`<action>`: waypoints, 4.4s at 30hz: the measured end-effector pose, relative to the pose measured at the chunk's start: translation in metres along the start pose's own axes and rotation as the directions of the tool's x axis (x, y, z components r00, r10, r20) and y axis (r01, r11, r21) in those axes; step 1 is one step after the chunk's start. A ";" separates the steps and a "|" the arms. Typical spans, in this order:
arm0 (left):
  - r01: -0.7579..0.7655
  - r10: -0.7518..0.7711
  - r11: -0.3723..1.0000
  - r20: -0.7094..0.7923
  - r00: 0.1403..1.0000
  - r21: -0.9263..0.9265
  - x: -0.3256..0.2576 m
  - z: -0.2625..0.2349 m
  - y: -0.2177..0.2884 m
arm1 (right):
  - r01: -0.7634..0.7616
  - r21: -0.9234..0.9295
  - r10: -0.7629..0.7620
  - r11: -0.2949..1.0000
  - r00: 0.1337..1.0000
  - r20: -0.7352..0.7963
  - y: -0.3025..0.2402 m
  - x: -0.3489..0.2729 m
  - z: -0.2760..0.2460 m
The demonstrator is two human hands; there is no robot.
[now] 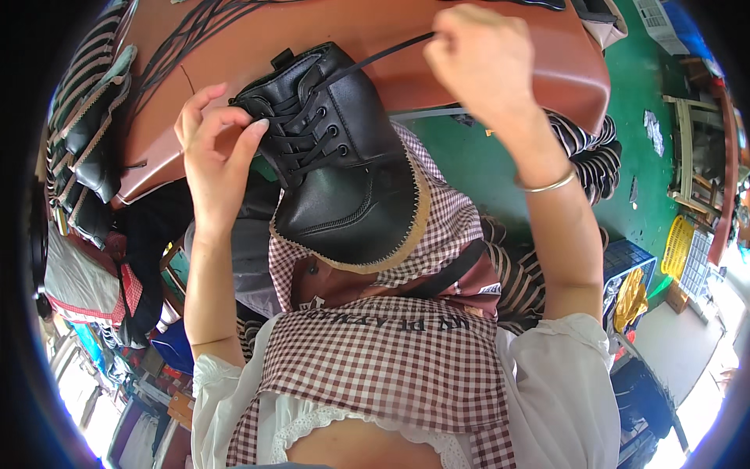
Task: Lacing multiple pairs of black leather boots at a factory workbench.
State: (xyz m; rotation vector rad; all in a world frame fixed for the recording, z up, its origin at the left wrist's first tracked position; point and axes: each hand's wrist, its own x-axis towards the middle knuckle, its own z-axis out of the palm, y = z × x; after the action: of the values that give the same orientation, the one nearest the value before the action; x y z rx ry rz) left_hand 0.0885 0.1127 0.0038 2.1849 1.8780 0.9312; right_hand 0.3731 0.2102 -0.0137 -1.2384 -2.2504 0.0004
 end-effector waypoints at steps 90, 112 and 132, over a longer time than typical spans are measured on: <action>0.212 0.007 0.819 0.380 0.925 -0.533 0.078 0.035 -0.035 | -0.903 0.295 0.439 0.312 0.412 0.799 -0.033 -0.056 0.082; 0.175 -0.172 0.982 0.044 0.984 -0.067 -0.048 -0.091 -0.044 | 0.176 0.393 -0.248 0.902 0.958 0.141 -0.052 -0.011 -0.039; 0.030 0.023 0.973 0.227 0.974 -0.227 -0.064 -0.026 0.005 | -0.394 0.664 0.301 0.635 0.918 0.257 -0.052 -0.051 -0.025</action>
State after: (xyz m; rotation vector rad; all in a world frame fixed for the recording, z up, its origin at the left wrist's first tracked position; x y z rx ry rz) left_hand 0.0766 0.0444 0.0039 2.0524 1.5849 0.8106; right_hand 0.3657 0.1349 -0.0034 -1.2037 -1.7532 1.0298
